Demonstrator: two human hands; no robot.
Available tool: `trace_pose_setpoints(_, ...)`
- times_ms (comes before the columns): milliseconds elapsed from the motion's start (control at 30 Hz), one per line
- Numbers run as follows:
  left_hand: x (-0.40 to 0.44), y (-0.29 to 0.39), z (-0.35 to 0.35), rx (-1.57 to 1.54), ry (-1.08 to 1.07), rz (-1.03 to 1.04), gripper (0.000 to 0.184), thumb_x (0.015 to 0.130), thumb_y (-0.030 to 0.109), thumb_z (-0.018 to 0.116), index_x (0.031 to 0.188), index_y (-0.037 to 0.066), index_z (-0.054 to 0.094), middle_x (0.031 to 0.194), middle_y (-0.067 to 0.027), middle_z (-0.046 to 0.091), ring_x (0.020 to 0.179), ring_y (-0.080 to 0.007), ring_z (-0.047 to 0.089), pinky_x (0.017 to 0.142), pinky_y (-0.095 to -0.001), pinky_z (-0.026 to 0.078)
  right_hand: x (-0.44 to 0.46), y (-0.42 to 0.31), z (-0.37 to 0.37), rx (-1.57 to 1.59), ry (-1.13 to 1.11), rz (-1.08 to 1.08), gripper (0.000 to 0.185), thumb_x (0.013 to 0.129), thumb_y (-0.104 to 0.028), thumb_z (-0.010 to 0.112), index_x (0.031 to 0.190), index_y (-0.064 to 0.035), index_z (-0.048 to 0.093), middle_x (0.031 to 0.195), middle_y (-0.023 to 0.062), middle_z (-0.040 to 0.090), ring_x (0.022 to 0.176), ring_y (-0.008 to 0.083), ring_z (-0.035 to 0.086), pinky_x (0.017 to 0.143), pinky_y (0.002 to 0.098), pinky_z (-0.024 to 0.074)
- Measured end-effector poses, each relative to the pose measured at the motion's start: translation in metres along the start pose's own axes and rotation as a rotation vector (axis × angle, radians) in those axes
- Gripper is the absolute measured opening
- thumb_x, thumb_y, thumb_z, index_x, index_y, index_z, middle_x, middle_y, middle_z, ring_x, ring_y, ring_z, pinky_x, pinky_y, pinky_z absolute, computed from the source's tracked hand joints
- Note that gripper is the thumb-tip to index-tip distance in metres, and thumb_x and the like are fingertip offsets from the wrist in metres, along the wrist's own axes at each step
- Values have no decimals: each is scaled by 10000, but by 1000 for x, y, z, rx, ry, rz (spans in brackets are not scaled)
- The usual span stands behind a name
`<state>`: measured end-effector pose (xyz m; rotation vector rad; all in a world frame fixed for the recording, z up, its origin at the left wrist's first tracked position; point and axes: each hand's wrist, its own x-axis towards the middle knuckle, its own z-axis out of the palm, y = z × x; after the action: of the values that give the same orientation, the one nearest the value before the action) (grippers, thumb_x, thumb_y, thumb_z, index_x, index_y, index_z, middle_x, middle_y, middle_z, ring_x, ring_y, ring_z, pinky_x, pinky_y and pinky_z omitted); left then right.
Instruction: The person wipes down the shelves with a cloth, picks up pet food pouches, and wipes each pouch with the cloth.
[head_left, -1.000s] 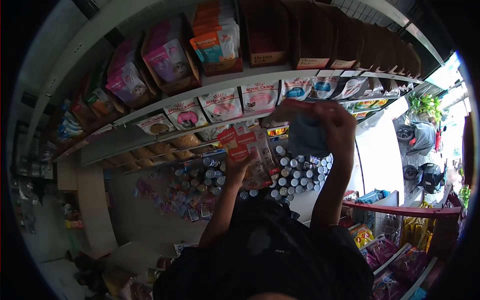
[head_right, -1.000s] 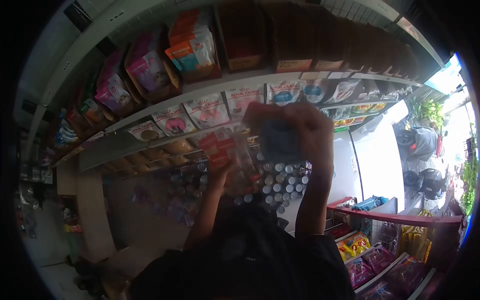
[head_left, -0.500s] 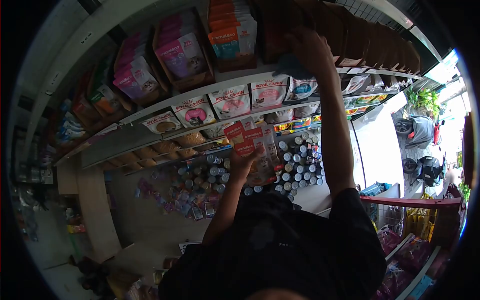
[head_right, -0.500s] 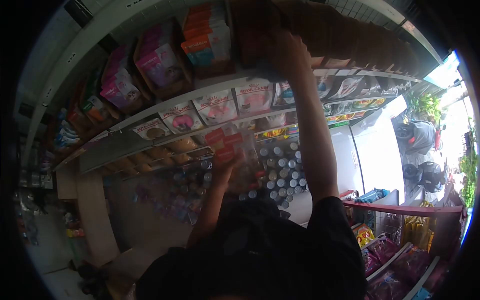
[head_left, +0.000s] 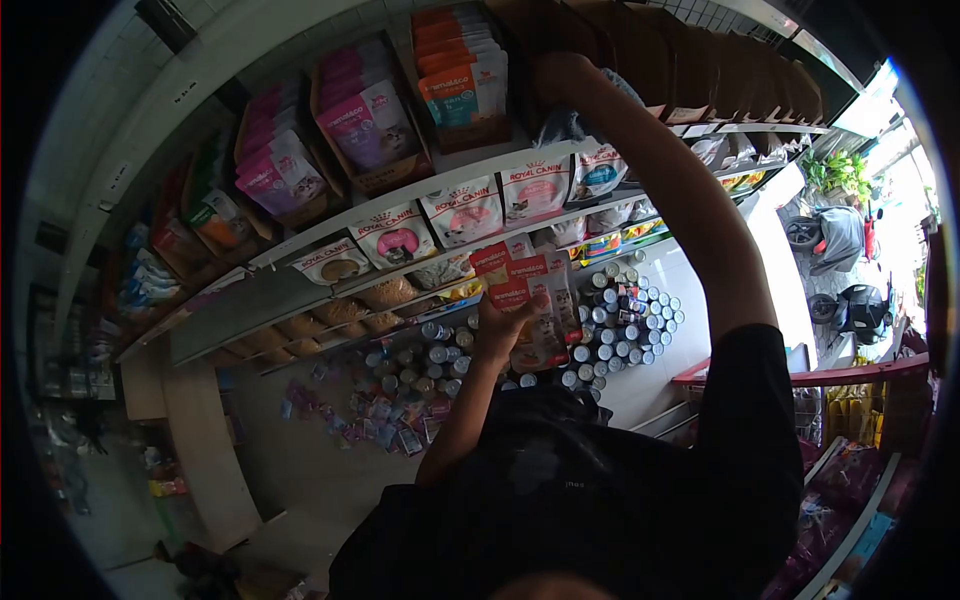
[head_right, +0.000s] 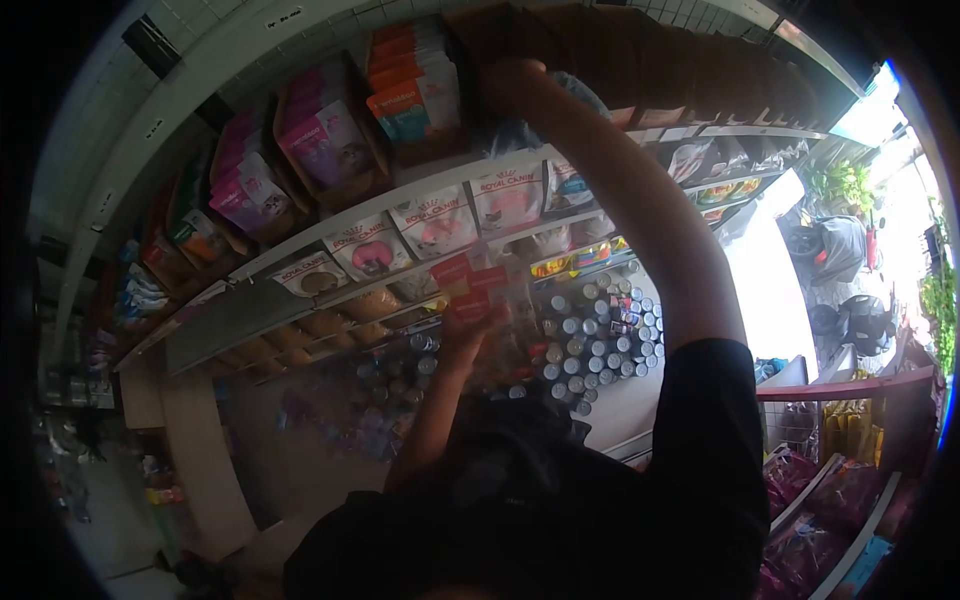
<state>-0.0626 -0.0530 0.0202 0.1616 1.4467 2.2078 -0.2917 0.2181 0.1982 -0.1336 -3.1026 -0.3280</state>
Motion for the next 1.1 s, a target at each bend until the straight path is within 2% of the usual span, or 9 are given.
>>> trace_pose_setpoints(400,4,-3,-17,-25,39,43,351,770,104,848,1090,67,709,945,-15,741,808,-97,683,726,-228,535,-48,-12,-28,-81,124,39,215,878,-201,652,994,-46,745,947,136,753,755,271,734,605,387,569)
trace_pose_setpoints(533,6,-7,-23,39,45,-7,401,773,148,862,1113,73,663,973,-28,730,828,-118,679,759,-242,525,-67,-29,-42,-103,174,73,165,848,-159,686,948,-45,751,909,133,758,694,268,739,549,356,571)
trace_pose_setpoints(700,2,-1,-15,39,15,21,365,783,86,831,1119,69,690,966,-19,734,822,-110,681,748,-233,540,-70,-33,-34,-124,338,132,149,886,-167,652,957,-58,725,870,121,757,672,272,745,504,350,569)
trace_pose_setpoints(867,3,-15,-19,54,9,40,369,785,90,830,1123,67,685,967,-18,730,819,-112,678,757,-236,539,-57,-27,-31,-74,399,353,216,922,-232,612,960,-72,753,875,105,759,726,235,742,554,352,568)
trace_pose_setpoints(1100,-1,-15,-20,50,-14,77,372,787,91,829,1128,65,682,968,-19,728,813,-110,674,755,-239,536,-64,-24,-37,-27,321,340,176,908,-174,614,973,-68,739,872,134,754,700,292,744,539,380,567)
